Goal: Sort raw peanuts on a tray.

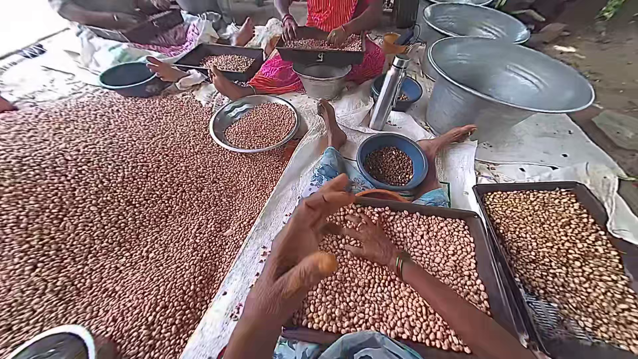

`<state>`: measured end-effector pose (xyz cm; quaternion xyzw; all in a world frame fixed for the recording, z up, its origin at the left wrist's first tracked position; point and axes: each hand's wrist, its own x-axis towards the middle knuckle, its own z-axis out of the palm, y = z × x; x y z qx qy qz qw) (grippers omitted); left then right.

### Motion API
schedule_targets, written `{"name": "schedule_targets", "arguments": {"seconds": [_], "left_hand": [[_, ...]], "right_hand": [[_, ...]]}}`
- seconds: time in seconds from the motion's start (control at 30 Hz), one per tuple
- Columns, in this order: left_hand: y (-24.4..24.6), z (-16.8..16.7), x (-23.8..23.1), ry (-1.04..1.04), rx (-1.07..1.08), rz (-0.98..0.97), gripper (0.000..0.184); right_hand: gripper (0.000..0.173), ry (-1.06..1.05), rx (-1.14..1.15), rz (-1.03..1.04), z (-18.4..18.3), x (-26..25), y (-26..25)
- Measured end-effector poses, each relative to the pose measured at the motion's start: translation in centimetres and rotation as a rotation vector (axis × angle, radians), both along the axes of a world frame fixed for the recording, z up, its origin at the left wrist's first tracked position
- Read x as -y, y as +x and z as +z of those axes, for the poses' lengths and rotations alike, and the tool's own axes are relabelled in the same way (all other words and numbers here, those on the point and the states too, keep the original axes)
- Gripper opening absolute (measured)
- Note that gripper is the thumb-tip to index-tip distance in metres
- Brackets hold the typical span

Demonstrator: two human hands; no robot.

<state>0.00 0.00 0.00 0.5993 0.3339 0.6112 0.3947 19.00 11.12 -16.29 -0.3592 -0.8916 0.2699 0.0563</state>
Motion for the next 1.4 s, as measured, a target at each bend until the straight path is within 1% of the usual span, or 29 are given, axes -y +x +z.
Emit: {"name": "schedule_targets", "arguments": {"seconds": [0.03, 0.07, 0.13, 0.2, 0.27, 0.3, 0.37, 0.43, 0.47, 0.53, 0.63, 0.7, 0.73, 0.8, 0.87, 0.93, 0.97, 1.0, 1.03, 1.07, 1.1, 1.13, 1.17, 1.2, 1.23, 1.3, 1.33, 1.37, 1.4], "left_hand": [[-0.9, -2.7, -1.3, -0.086, -0.054, 0.113, 0.051], [-1.6, -5.0, -2.3, -0.193, -0.137, 0.250, 0.046], [-3.2, -8.8, -3.3, -0.397, -0.314, 0.426, 0.045], [-5.0, -11.7, -2.8, -0.520, -0.469, 0.422, 0.049], [-5.8, -14.1, -1.3, -0.584, -0.557, 0.326, 0.060], [-5.8, -15.2, -0.4, -0.598, -0.578, 0.276, 0.067], [-5.3, -16.8, 1.2, -0.601, -0.568, 0.234, 0.075], [-4.7, -17.3, 2.1, -0.608, -0.459, 0.264, 0.069], [-4.5, -17.2, 2.1, -0.612, -0.425, 0.264, 0.067], [-4.4, -16.8, 1.7, -0.611, -0.401, 0.256, 0.066], [-4.4, -16.6, 1.7, -0.645, -0.336, 0.274, 0.061], [-4.2, -16.5, 1.9, -0.660, -0.305, 0.305, 0.057], [-4.2, -16.5, 2.0, -0.669, -0.306, 0.313, 0.056], [-4.3, -16.7, 2.0, -0.659, -0.347, 0.320, 0.055], [-4.7, -17.2, 1.8, -0.588, -0.459, 0.329, 0.056], [-4.7, -17.5, 1.5, -0.469, -0.644, 0.411, 0.054], [-4.6, -17.3, 1.3, -0.390, -0.744, 0.477, 0.053], [-4.4, -17.2, 1.0, -0.305, -0.840, 0.546, 0.050], [-4.1, -16.8, 0.4, -0.216, -0.919, 0.598, 0.046], [-3.7, -16.4, -0.4, -0.127, -0.969, 0.626, 0.042], [-3.0, -15.8, -1.4, -0.057, -1.004, 0.620, 0.038], [-2.2, -15.0, -2.3, -0.035, -1.042, 0.570, 0.037], [-1.1, -14.1, -3.0, -0.082, -1.094, 0.459, 0.038], [0.1, -13.4, -3.5, -0.172, -1.168, 0.318, 0.042], [1.4, -12.9, -3.9, -0.289, -1.253, 0.146, 0.048], [3.6, -13.1, -3.2, -0.471, -1.417, -0.181, 0.059], [4.3, -13.3, -2.2, -0.523, -1.472, -0.294, 0.064], [4.5, -13.6, -0.8, -0.502, -1.489, -0.336, 0.063], [4.2, -13.3, 0.5, -0.491, -1.475, -0.373, 0.058]], "right_hand": [[0.051, -0.024, -0.037, 0.023, -0.4, 0.4, -2.2], [0.052, -0.062, -0.035, 0.061, -0.2, 1.4, -4.0], [0.051, -0.110, 0.016, 0.206, 0.4, 4.0, -5.2], [0.042, -0.128, 0.004, 0.373, 0.3, 6.1, -2.6], [0.033, -0.088, -0.054, 0.443, -0.4, 7.0, 2.4], [0.029, -0.064, -0.031, 0.419, -0.3, 6.7, 5.0], [0.029, -0.038, 0.078, 0.261, 0.4, 5.0, 8.4], [0.035, -0.002, 0.112, 0.101, 0.4, 2.2, 8.5], [0.041, 0.015, 0.103, 0.065, 0.2, 0.8, 7.5], [0.050, 0.041, 0.065, 0.062, -0.2, -0.9, 3.7], [0.046, -0.080, 0.030, 0.118, 0.4, 0.8, -3.0], [0.040, -0.114, -0.025, 0.248, -0.2, 3.8, -4.3], [0.036, -0.124, -0.058, 0.331, -0.6, 5.2, -3.6], [0.026, -0.116, -0.138, 0.478, -1.5, 6.8, 0.0], [0.018, -0.114, -0.083, 0.502, -0.8, 6.9, 5.0], [0.017, -0.164, 0.159, 0.387, 2.3, 5.6, 8.9], [0.021, -0.206, 0.298, 0.303, 4.2, 4.6, 9.9], [0.024, -0.208, 0.383, 0.224, 5.6, 3.6, 10.2], [0.027, -0.168, 0.395, 0.148, 6.4, 2.7, 10.2], [0.028, -0.092, 0.339, 0.068, 6.7, 2.0, 9.7], [0.027, 0.014, 0.225, -0.024, 6.2, 1.3, 8.8], [0.025, 0.131, 0.097, -0.112, 5.0, 0.7, 7.5], [0.025, 0.225, -0.013, -0.184, 3.3, 0.0, 6.0], [0.025, 0.302, -0.084, -0.231, 1.5, -0.4, 4.6], [0.027, 0.324, -0.096, -0.252, 0.2, -0.4, 3.5], [0.031, 0.295, -0.006, -0.230, -0.8, 1.5, 2.4], [0.031, 0.277, 0.041, -0.190, -0.6, 3.2, 2.6], [0.030, 0.231, 0.081, -0.146, 0.1, 5.0, 3.1], [0.031, 0.094, 0.141, -0.110, 1.2, 6.2, 3.7]]}}
